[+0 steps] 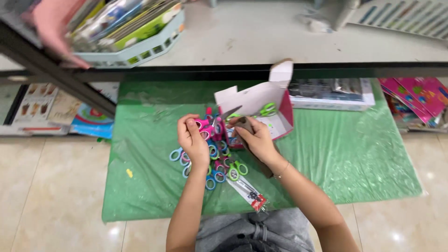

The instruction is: Sorting and organizing a box of colorful scissors on a table in a toy store.

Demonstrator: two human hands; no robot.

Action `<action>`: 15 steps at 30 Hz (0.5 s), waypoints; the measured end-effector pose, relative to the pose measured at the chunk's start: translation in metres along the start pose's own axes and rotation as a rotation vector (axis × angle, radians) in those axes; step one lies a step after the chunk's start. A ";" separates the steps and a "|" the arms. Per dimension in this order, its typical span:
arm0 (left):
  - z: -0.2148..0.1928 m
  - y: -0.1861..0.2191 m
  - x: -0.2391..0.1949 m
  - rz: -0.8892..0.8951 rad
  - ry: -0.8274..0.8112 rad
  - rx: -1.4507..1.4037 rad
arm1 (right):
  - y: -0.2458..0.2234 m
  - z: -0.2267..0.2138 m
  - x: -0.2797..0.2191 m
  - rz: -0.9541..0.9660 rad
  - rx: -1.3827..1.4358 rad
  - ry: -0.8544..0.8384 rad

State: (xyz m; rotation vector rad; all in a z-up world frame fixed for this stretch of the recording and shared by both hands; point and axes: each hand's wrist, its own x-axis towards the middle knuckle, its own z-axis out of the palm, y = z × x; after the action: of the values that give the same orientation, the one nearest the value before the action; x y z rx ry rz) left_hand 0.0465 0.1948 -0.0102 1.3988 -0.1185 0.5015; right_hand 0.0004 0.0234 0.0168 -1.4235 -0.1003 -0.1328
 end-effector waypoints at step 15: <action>-0.019 -0.009 -0.011 0.295 -0.169 0.806 | 0.027 0.033 0.035 -0.294 -0.774 0.022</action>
State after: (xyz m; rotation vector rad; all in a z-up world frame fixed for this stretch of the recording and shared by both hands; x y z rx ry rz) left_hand 0.0363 0.2094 -0.0265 2.2322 -0.2830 0.7163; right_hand 0.0396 0.0586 0.0006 -2.1733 -0.2591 -0.4670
